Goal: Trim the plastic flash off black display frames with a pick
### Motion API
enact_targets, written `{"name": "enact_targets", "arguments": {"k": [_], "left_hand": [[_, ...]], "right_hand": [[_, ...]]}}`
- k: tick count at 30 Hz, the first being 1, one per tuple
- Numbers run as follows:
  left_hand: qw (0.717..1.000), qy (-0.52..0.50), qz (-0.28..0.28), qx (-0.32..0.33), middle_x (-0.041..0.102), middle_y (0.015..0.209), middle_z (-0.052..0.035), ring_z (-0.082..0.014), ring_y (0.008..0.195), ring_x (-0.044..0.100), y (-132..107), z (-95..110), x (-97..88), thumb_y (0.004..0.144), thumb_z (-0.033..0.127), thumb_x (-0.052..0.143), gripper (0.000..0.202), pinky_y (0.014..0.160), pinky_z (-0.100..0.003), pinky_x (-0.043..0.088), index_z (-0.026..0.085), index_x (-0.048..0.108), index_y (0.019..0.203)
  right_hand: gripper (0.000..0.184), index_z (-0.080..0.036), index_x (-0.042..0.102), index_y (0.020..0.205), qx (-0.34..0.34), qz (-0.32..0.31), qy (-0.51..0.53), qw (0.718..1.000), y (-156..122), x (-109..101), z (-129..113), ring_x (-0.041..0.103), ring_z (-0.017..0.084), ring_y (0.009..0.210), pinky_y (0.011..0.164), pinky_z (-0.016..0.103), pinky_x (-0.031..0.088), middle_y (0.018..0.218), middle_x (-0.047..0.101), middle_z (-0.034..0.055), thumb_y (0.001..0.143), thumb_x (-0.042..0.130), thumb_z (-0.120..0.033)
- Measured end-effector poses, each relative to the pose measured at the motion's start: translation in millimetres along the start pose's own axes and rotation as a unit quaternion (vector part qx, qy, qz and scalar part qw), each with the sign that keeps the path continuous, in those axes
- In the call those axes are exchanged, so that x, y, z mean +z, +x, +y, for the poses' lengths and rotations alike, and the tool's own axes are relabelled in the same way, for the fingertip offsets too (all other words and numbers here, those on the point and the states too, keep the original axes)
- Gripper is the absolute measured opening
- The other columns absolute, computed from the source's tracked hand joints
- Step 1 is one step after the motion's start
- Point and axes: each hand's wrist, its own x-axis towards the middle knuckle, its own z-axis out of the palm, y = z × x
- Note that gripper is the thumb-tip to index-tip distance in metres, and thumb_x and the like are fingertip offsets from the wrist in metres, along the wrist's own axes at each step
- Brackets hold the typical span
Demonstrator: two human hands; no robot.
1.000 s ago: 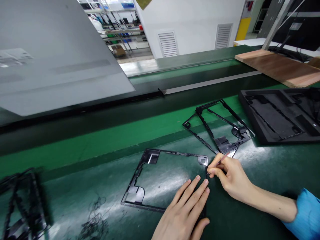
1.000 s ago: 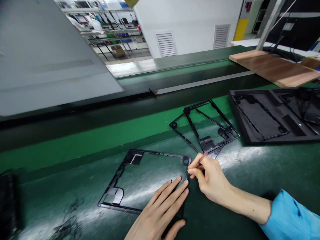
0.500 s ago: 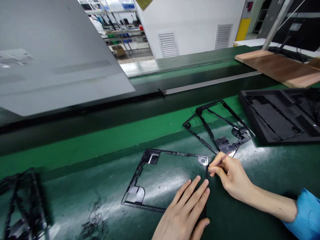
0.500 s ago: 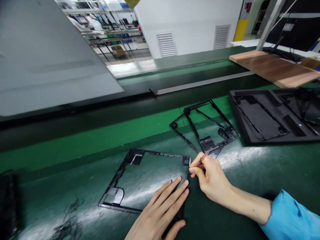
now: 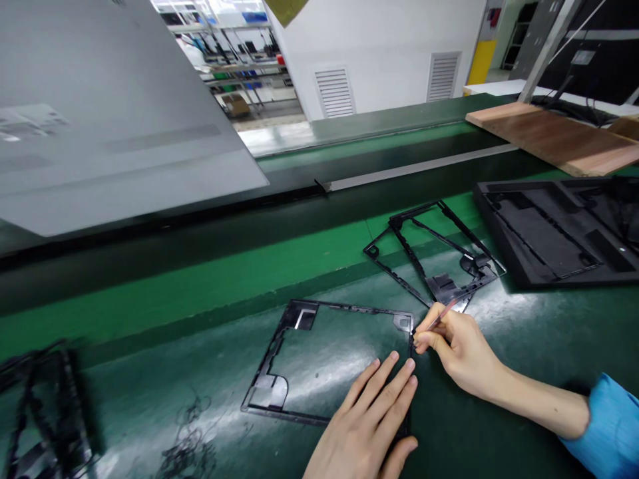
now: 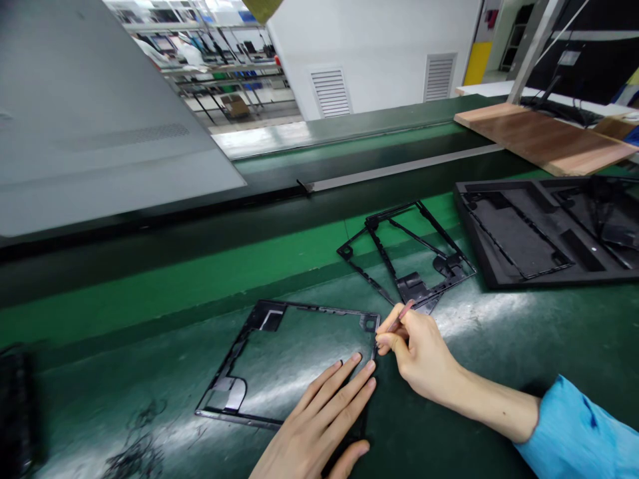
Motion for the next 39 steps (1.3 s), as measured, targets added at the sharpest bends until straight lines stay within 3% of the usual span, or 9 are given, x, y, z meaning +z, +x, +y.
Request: {"name": "enact_targets", "arguments": {"k": [6,27,31,36,39], "left_hand": [[1.000,-0.017,0.004,-0.008,0.049,0.168,-0.0111,-0.0311,0.162,0.036,0.3,0.8,0.6,0.101,0.014,0.054,0.055,0.122,-0.049,0.051,0.008,0.052,0.155],[1.000,-0.019,0.002,-0.006,0.050,0.167,-0.0130,-0.0324,0.160,0.039,0.6,0.5,0.0,0.100,0.015,0.057,0.056,0.121,-0.051,0.052,0.008,0.052,0.155],[0.999,-0.028,0.003,-0.017,0.052,0.165,-0.0134,-0.0317,0.159,0.041,1.3,1.3,0.0,0.098,0.014,0.058,0.058,0.122,-0.051,0.051,0.009,0.052,0.155],[0.997,-0.062,0.025,-0.045,0.063,0.155,-0.0141,-0.0296,0.150,0.053,0.5,4.7,-5.0,0.102,0.019,0.059,0.051,0.121,-0.047,0.052,0.014,0.054,0.153],[0.986,-0.110,0.074,-0.101,0.074,0.131,-0.0124,-0.0262,0.127,0.069,5.7,6.3,-9.3,0.105,0.021,0.060,0.034,0.106,-0.039,0.061,0.020,0.062,0.140]], "right_hand": [[0.017,-0.020,0.063,0.089,-0.012,0.021,0.004,1.000,-1.1,1.3,-0.4,0.075,0.017,0.073,0.070,0.031,0.061,0.089,0.070,0.0038,0.104,0.055,-0.020],[0.016,-0.019,0.066,0.089,0.031,-0.005,0.029,0.999,-0.2,-0.4,-1.6,0.076,0.019,0.074,0.069,0.031,0.060,0.087,0.071,0.0037,0.103,0.060,-0.023],[0.014,-0.020,0.067,0.095,0.028,0.028,0.073,0.997,0.7,0.3,0.8,0.075,0.018,0.078,0.075,0.031,0.062,0.089,0.070,0.0030,0.106,0.064,-0.029],[0.019,-0.022,0.064,0.106,-0.007,0.069,0.049,0.996,1.8,1.2,-1.4,0.073,0.019,0.089,0.083,0.033,0.060,0.100,0.070,0.0047,0.113,0.055,-0.037],[0.023,-0.022,0.063,0.113,-0.038,0.073,0.010,0.997,-0.5,1.9,-3.7,0.071,0.018,0.085,0.081,0.033,0.059,0.099,0.069,0.0048,0.116,0.044,-0.035]]}}
